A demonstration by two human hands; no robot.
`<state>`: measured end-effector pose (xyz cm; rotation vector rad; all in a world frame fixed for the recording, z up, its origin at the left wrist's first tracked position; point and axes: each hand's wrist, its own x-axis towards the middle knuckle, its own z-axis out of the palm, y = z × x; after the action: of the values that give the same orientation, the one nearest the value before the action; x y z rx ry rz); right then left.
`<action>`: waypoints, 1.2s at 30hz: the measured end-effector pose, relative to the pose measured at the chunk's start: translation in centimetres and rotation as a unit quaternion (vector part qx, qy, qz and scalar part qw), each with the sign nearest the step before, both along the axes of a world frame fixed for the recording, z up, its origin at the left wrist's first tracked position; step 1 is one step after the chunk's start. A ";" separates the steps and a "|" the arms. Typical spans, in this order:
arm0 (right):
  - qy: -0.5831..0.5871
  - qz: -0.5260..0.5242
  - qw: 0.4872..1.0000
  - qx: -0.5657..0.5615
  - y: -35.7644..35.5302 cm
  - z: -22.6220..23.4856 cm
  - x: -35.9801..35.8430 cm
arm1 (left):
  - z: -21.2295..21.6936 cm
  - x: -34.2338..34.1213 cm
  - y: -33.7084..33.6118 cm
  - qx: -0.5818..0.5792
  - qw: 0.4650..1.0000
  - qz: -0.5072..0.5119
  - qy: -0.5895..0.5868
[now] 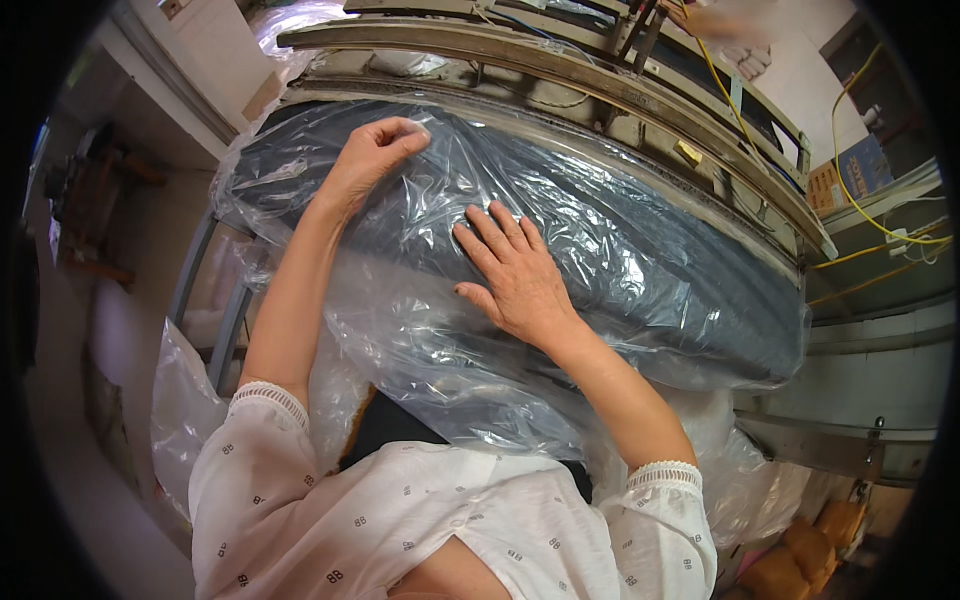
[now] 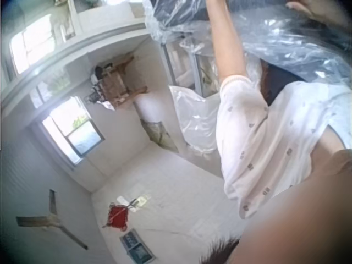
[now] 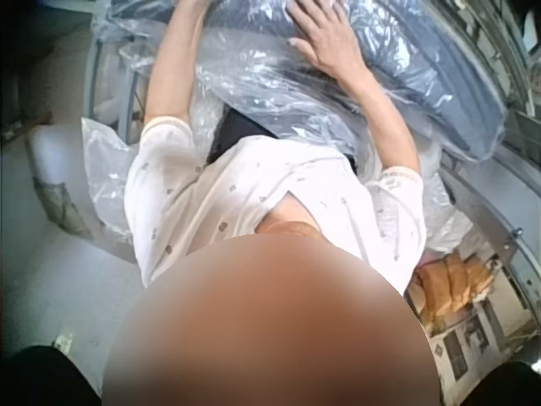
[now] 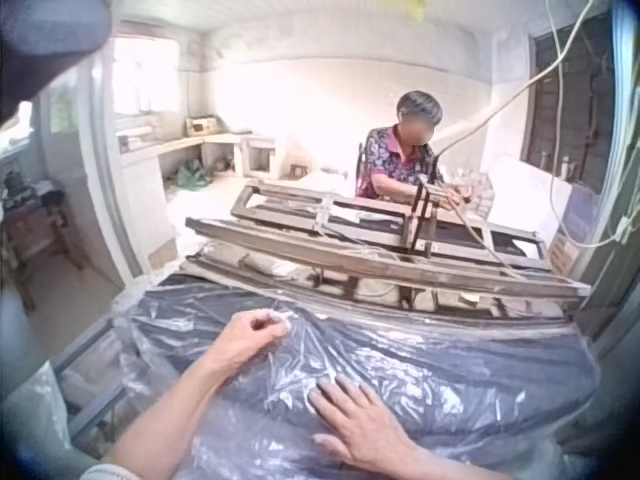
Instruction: The recorder is wrapping a large industrial component or machine part in protective plastic sheeting.
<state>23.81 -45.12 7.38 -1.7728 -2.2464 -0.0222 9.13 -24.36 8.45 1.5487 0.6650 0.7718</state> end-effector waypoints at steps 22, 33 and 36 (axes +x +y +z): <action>0.636 -0.028 0.646 -0.420 -0.6 3.8 8.9 | -1.2 -14.4 2.4 0.346 0.827 0.431 0.099; 0.682 -0.205 0.654 -0.255 -7.8 1.6 18.9 | -3.4 -20.7 6.1 0.249 0.813 0.451 0.272; 0.689 -0.197 0.648 -0.256 -7.5 2.0 18.1 | -2.8 -20.0 7.4 0.273 0.817 0.455 0.226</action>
<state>41.89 -52.62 9.35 -1.4518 -0.7094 1.4460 -10.82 -16.97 5.68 1.9448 1.7312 1.4042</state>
